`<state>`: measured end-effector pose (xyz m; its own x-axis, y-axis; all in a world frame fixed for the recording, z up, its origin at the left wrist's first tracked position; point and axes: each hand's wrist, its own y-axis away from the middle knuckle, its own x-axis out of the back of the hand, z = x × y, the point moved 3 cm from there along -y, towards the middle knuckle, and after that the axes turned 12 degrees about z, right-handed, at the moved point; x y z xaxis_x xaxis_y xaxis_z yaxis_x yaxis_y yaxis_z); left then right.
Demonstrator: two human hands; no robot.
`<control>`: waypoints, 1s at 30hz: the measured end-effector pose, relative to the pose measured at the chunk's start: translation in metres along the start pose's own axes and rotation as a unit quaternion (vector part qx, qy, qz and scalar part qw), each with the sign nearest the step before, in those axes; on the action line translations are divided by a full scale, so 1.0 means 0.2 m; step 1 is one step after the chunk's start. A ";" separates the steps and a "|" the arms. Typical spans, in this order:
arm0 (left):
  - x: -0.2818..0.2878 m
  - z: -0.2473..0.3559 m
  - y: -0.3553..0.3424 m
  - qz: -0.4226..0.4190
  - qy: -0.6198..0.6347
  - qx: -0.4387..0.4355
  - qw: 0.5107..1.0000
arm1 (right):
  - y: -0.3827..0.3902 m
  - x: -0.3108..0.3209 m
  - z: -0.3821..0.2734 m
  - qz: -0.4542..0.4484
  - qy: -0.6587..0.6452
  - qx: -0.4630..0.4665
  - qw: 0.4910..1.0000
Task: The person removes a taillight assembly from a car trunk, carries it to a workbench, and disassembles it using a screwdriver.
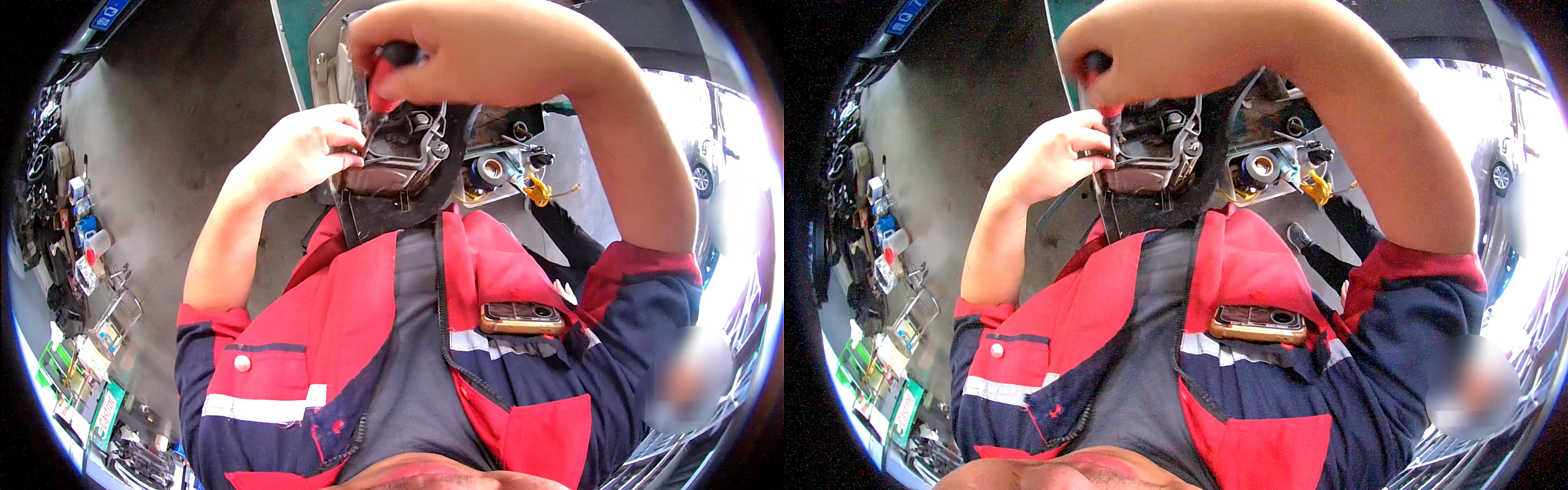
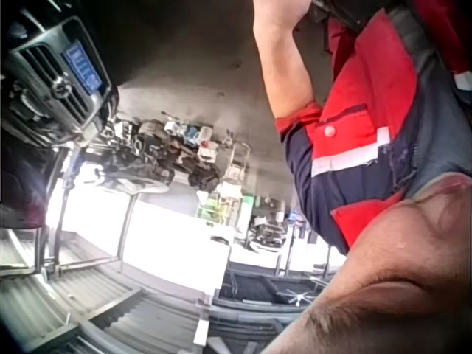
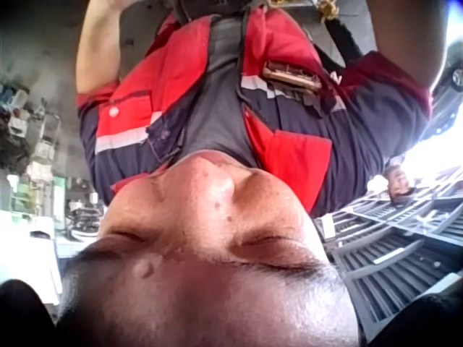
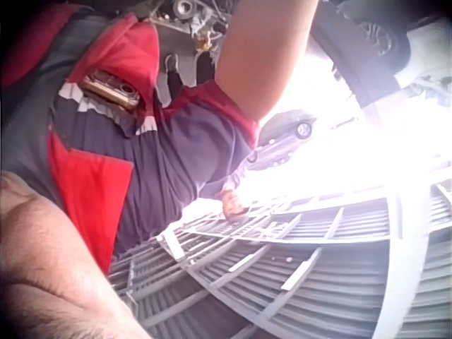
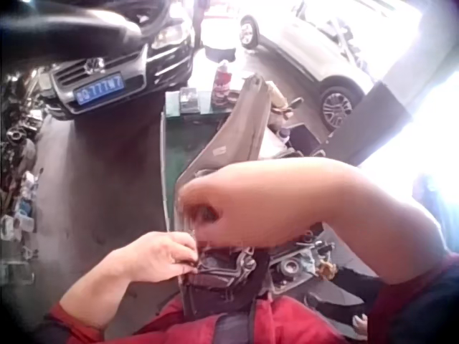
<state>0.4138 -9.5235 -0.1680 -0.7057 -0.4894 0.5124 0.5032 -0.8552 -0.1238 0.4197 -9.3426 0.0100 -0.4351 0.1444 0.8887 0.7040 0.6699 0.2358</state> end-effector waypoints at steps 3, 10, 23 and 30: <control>0.01 0.00 0.01 -0.011 -0.006 -0.003 1.000 | 0.01 0.05 -0.05 0.017 -0.122 -0.135 0.983; 0.03 0.01 0.00 -0.005 0.007 -0.011 1.000 | -0.01 -0.03 0.04 0.021 -0.101 -0.049 0.993; 0.05 0.06 -0.07 -0.056 -0.051 -0.036 0.996 | -0.01 -0.16 0.06 0.079 -0.094 -0.140 0.983; 0.06 0.07 -0.07 -0.097 -0.068 0.007 0.993 | -0.01 -0.18 0.04 0.166 -0.183 -0.022 0.969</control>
<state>0.4053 -9.5145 -0.1495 -0.7160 -0.2879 0.6360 0.3724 -0.9281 -0.0008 0.4290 -9.3433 -0.0249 -0.3444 0.6004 0.7217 0.8593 0.5112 -0.0152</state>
